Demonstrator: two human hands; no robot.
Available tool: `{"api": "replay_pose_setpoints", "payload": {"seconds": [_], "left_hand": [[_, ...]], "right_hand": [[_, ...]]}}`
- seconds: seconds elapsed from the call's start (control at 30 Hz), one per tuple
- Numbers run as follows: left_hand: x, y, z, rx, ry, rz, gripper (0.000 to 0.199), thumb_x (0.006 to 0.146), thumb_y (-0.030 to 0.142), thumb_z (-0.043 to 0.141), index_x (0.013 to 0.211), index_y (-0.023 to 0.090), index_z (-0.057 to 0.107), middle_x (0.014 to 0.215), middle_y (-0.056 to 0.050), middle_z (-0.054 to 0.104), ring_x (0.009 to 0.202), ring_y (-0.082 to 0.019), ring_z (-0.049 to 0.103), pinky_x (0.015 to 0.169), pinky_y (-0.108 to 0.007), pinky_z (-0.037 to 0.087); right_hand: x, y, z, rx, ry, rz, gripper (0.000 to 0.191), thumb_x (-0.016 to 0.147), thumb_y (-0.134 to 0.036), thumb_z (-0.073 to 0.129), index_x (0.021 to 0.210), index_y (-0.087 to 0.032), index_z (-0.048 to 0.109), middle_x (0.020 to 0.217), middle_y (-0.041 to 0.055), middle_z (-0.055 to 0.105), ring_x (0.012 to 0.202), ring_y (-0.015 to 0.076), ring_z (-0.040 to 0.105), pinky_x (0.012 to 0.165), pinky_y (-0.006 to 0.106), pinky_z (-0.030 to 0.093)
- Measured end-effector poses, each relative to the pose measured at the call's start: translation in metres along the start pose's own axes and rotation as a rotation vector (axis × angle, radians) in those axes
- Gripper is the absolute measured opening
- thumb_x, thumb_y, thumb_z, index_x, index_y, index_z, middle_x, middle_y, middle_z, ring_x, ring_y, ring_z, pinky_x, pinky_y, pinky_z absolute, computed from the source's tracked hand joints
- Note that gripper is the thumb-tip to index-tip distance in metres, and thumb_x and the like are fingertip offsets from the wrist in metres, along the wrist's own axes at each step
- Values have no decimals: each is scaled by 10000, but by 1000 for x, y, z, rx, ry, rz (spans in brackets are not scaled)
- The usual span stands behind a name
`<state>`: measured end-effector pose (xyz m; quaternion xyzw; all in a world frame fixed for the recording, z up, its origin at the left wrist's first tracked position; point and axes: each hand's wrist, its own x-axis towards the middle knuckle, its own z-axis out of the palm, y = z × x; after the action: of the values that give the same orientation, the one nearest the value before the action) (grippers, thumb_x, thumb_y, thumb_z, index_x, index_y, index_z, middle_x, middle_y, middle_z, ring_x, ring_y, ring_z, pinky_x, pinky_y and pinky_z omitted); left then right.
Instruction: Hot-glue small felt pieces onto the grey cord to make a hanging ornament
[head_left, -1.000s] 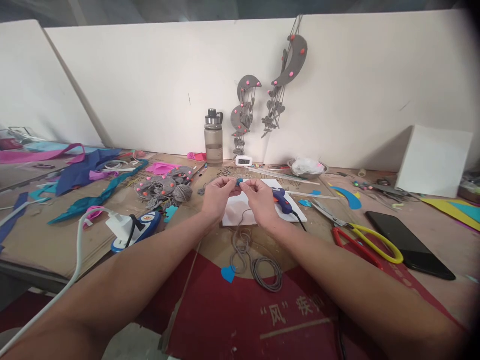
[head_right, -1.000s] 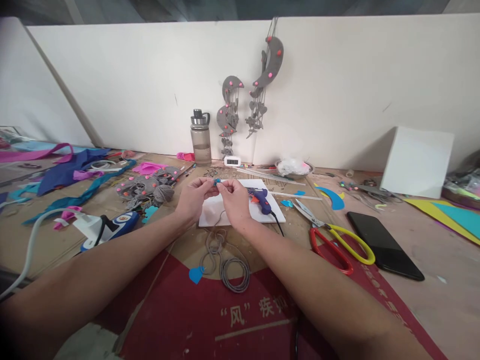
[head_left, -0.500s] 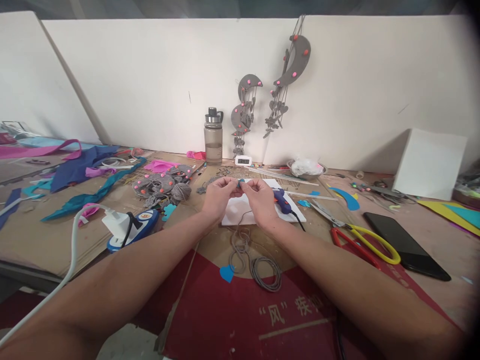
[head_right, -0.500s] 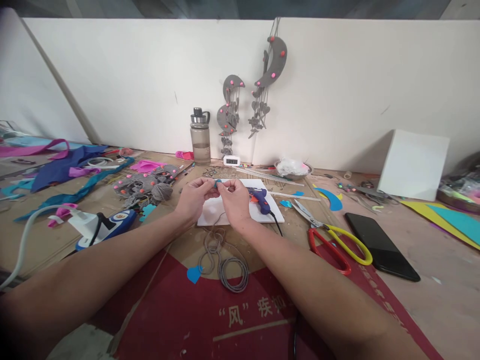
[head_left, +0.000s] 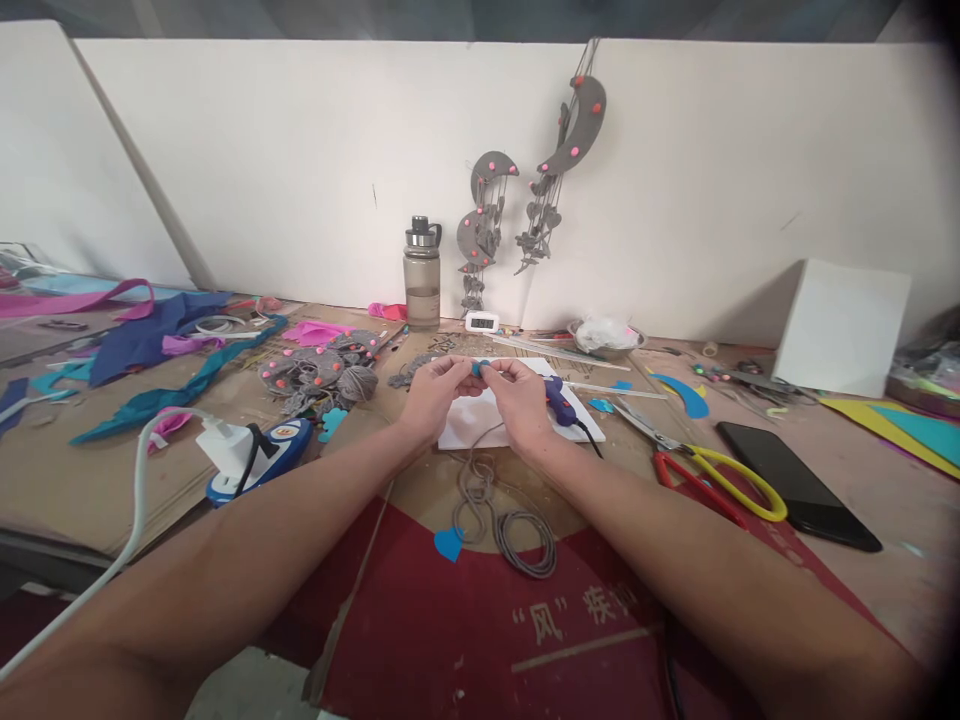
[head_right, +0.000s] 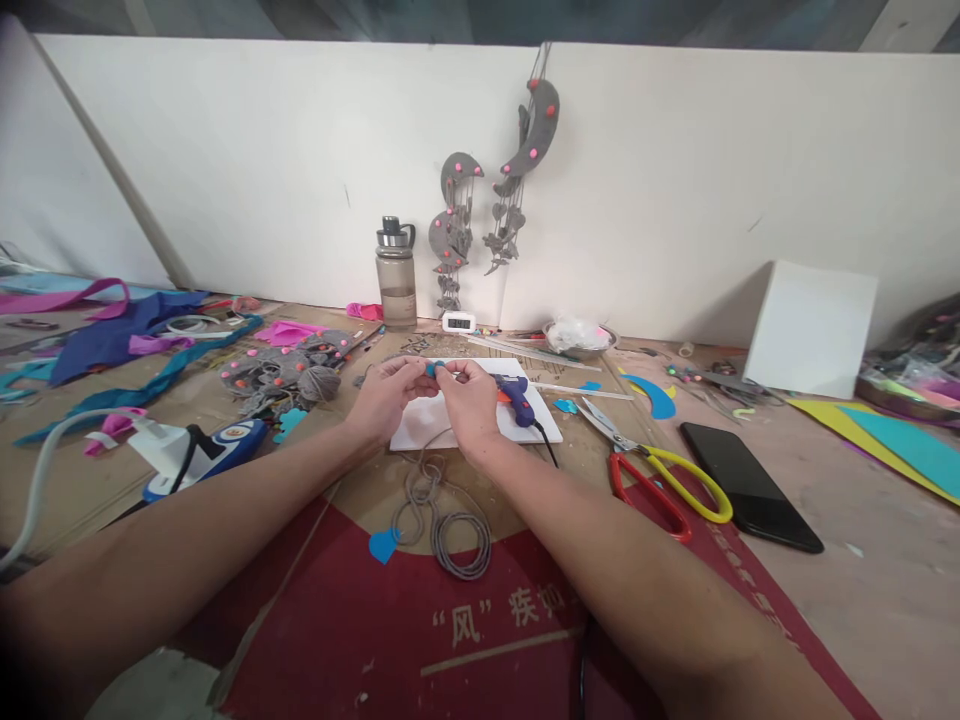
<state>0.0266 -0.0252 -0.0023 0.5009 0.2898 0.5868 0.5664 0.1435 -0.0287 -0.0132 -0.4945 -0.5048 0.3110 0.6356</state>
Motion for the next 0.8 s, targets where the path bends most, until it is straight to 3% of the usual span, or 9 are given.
{"api": "replay_pose_setpoints", "payload": {"seconds": [0.17,0.33,0.47,0.6,0.8], "left_hand": [[1,0,-3,129,1,3,201,670,321,673,748,138,644,708,-20,612,626,-125,581,543,-243,457],[4,-1,-6,284,9,68,149,691,286,627,652,143,621,631,-4,576,584,-103,530,531,-227,437],[5,-3,-7,115,-50,11,190,690,313,649,625,146,586,607,-2,555,554,-99,516,523,-232,425],[6,-3,-8,-148,-169,-128,313,717,444,649,734,133,616,636,-30,588,547,-122,547,527,-260,431],[8,2,-10,-125,-258,-141,284,689,372,735,772,111,662,688,-50,640,611,-119,592,574,-246,446]], "right_hand": [[-6,-7,1,-46,-2,-3,174,673,-351,576,712,-181,585,658,-18,590,598,114,484,581,248,368],[-13,-9,3,-79,-45,-14,122,671,-306,548,677,-184,550,617,-37,556,576,103,457,569,243,353],[-16,-14,4,-16,-79,-9,120,670,-301,556,652,-187,523,607,-43,532,571,94,439,564,237,354],[-18,-21,4,116,-114,44,176,687,-346,560,634,-201,476,537,-53,495,492,87,406,489,233,327],[-15,-17,1,132,-62,55,191,682,-371,578,670,-197,500,530,-64,467,451,70,334,434,220,271]]}}
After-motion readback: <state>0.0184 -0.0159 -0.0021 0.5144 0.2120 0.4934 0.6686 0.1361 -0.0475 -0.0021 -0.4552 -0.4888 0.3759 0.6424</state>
